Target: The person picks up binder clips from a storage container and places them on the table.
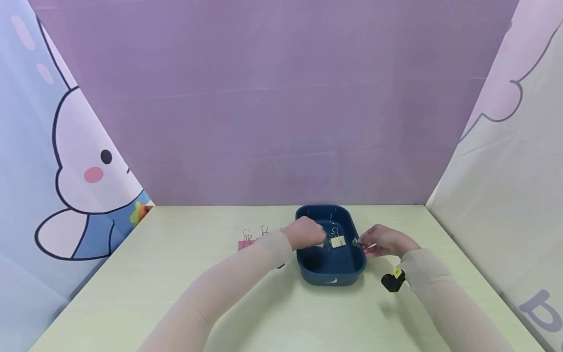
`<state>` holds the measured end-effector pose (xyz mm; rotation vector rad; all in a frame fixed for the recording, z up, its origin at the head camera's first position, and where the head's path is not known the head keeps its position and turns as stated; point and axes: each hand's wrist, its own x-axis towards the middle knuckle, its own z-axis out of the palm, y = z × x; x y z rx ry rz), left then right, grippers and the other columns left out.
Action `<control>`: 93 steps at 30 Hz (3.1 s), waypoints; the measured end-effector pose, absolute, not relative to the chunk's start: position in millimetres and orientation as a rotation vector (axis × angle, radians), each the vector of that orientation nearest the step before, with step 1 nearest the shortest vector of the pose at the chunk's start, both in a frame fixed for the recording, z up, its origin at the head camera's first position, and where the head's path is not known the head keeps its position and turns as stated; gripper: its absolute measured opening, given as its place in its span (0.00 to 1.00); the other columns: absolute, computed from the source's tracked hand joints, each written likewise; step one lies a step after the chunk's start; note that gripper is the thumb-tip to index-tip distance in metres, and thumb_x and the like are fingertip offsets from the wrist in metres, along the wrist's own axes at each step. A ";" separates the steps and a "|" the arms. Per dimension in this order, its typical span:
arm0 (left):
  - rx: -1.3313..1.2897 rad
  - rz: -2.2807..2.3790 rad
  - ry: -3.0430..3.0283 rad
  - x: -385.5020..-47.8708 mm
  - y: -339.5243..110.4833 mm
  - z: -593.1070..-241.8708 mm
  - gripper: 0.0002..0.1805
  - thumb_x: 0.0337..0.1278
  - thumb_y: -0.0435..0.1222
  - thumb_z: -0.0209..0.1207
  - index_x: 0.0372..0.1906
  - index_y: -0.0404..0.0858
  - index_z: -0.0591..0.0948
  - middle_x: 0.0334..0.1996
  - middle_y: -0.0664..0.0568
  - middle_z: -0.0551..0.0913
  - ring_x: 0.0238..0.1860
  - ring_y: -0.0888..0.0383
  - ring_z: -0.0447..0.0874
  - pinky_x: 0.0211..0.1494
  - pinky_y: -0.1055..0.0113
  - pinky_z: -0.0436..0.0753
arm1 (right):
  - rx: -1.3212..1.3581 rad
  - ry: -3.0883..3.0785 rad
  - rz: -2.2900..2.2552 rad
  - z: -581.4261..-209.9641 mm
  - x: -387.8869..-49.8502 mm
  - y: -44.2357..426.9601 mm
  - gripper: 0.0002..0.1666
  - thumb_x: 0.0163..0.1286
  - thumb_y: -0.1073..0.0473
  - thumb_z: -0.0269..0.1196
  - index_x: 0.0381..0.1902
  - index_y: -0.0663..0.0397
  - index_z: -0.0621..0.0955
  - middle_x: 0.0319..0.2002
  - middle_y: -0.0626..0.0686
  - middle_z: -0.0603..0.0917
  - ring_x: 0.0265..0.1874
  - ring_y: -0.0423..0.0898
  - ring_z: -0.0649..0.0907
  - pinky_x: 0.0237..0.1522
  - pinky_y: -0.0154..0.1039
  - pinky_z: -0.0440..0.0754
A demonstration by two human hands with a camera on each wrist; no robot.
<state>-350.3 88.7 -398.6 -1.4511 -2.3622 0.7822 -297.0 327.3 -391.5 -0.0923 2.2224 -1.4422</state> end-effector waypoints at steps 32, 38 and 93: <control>-0.563 -1.069 -2.768 -407.5 -83.9 -300.7 0.03 0.59 0.28 0.59 0.37 0.32 0.81 0.37 0.42 0.83 0.35 0.51 0.82 0.40 0.65 0.83 | -0.102 2.227 -1.411 -390.1 -300.9 330.8 0.17 0.73 0.66 0.50 0.50 0.79 0.74 0.30 0.50 0.82 0.29 0.40 0.82 0.35 0.34 0.85; -0.409 -0.979 -2.888 -406.7 -113.5 -309.5 0.07 0.58 0.24 0.54 0.35 0.30 0.83 0.37 0.39 0.85 0.32 0.53 0.79 0.36 0.66 0.80 | -0.116 2.228 -1.405 -387.8 -300.1 329.8 0.17 0.74 0.66 0.49 0.50 0.80 0.73 0.30 0.50 0.82 0.28 0.39 0.82 0.35 0.33 0.85; -0.133 -0.852 -3.342 -402.8 -132.2 -386.2 0.06 0.51 0.24 0.59 0.34 0.30 0.84 0.18 0.49 0.79 0.16 0.61 0.73 0.21 0.72 0.76 | -0.126 2.216 -1.420 -389.6 -300.2 331.6 0.18 0.74 0.66 0.48 0.51 0.80 0.73 0.31 0.50 0.81 0.30 0.40 0.82 0.37 0.35 0.85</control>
